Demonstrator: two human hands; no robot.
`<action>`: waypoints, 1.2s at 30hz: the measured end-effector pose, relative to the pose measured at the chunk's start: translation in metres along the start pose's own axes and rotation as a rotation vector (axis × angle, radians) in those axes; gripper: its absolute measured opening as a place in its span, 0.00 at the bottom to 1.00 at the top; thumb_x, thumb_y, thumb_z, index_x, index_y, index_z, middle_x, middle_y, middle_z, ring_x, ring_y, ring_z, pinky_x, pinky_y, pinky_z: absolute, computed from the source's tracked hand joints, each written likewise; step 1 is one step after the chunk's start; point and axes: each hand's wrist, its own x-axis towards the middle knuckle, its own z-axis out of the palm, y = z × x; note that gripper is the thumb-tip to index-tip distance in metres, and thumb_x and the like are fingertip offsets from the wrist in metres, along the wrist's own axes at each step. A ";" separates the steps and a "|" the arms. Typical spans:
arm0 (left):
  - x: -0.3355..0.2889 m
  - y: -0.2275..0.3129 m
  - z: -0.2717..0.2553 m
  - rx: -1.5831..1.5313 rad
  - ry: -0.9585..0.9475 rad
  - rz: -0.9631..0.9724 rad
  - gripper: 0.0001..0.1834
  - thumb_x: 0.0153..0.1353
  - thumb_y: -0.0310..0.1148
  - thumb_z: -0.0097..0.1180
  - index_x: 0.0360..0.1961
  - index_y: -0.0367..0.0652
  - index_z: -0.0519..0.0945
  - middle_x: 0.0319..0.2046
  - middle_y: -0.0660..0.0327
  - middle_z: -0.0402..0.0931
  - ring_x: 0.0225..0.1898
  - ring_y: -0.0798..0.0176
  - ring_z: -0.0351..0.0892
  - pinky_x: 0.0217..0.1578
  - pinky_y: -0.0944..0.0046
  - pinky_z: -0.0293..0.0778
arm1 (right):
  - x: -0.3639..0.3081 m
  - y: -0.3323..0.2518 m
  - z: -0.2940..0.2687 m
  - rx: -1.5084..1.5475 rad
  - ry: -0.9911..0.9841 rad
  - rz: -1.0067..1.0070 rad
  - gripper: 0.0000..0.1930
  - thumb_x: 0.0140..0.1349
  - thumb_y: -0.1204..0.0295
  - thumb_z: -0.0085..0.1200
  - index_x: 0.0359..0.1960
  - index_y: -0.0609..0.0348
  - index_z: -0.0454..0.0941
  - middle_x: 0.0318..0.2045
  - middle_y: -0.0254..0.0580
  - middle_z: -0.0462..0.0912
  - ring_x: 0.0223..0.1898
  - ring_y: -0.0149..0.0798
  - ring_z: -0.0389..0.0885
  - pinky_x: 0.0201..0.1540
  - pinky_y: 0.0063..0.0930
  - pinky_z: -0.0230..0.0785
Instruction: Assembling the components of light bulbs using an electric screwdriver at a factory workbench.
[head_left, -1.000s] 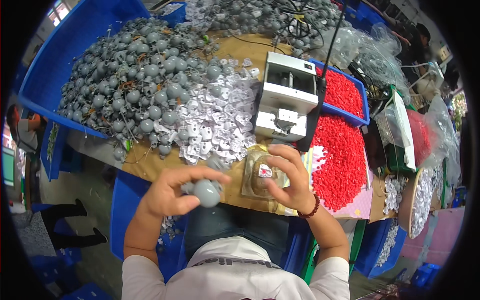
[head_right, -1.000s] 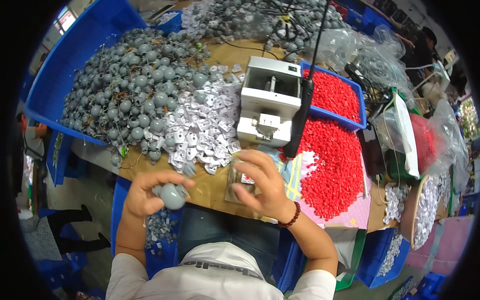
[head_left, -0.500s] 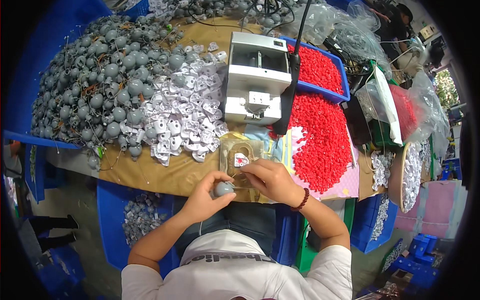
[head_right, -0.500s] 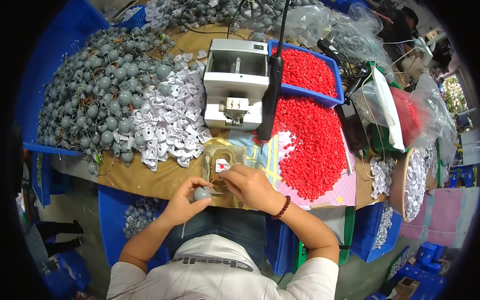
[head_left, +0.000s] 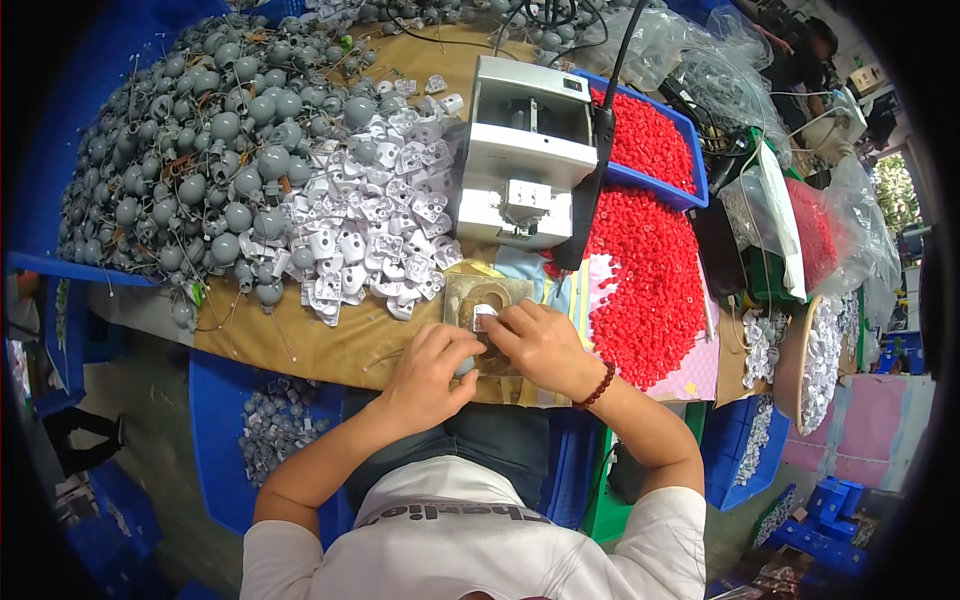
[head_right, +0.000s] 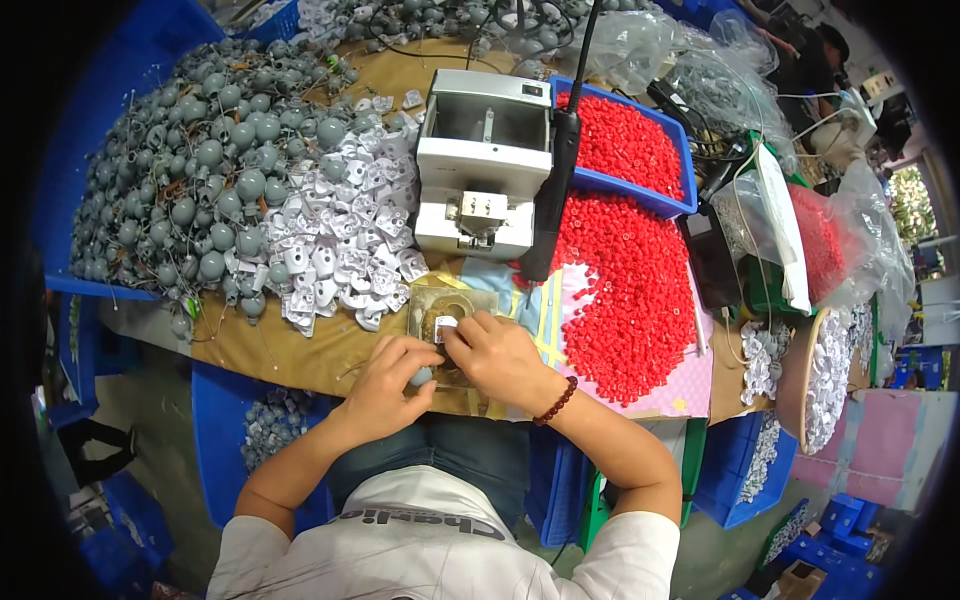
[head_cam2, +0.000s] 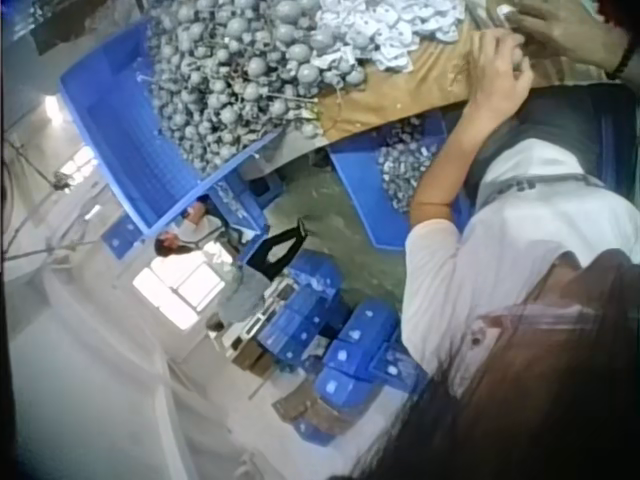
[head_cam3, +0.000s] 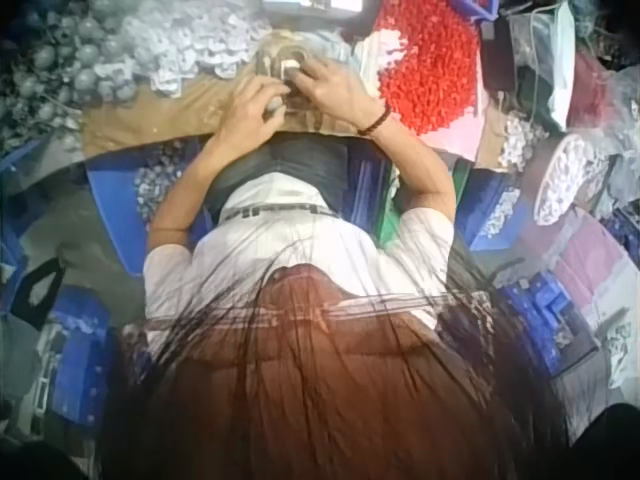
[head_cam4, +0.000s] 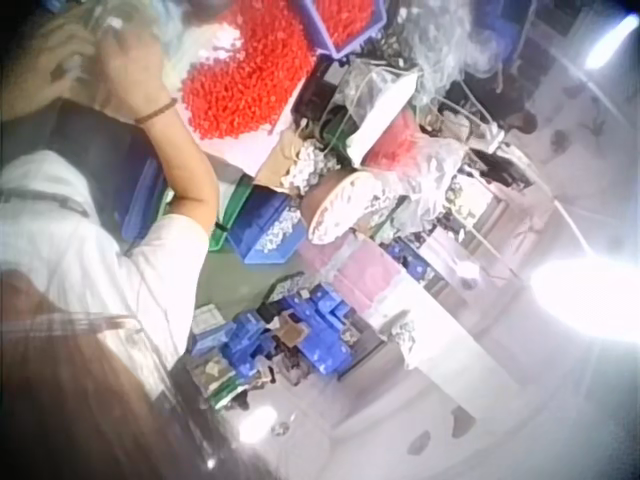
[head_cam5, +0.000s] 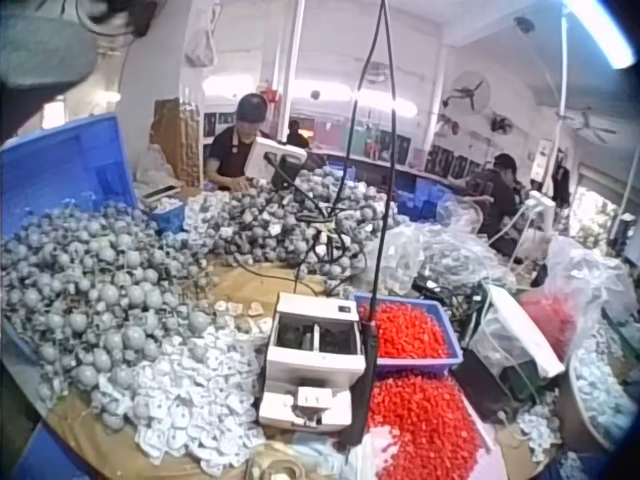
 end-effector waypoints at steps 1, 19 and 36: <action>0.001 0.000 0.000 0.000 -0.011 0.003 0.17 0.54 0.25 0.64 0.46 0.41 0.80 0.46 0.55 0.76 0.49 0.48 0.74 0.51 0.52 0.72 | 0.001 -0.001 -0.002 -0.020 -0.028 -0.009 0.16 0.53 0.71 0.58 0.44 0.60 0.82 0.32 0.38 0.76 0.35 0.39 0.79 0.34 0.32 0.76; 0.014 -0.011 0.014 0.519 0.031 0.225 0.21 0.57 0.28 0.55 0.53 0.32 0.80 0.53 0.47 0.77 0.57 0.49 0.75 0.56 0.50 0.69 | -0.045 0.027 -0.007 0.911 0.085 0.684 0.18 0.60 0.87 0.62 0.52 0.64 0.79 0.53 0.39 0.76 0.51 0.32 0.81 0.52 0.22 0.80; 0.016 -0.013 0.012 0.471 0.066 0.243 0.20 0.56 0.26 0.55 0.50 0.31 0.80 0.51 0.48 0.77 0.56 0.49 0.75 0.53 0.53 0.72 | -0.005 0.028 -0.006 1.814 0.237 0.948 0.15 0.66 0.80 0.61 0.53 0.61 0.76 0.40 0.43 0.84 0.29 0.32 0.83 0.32 0.24 0.80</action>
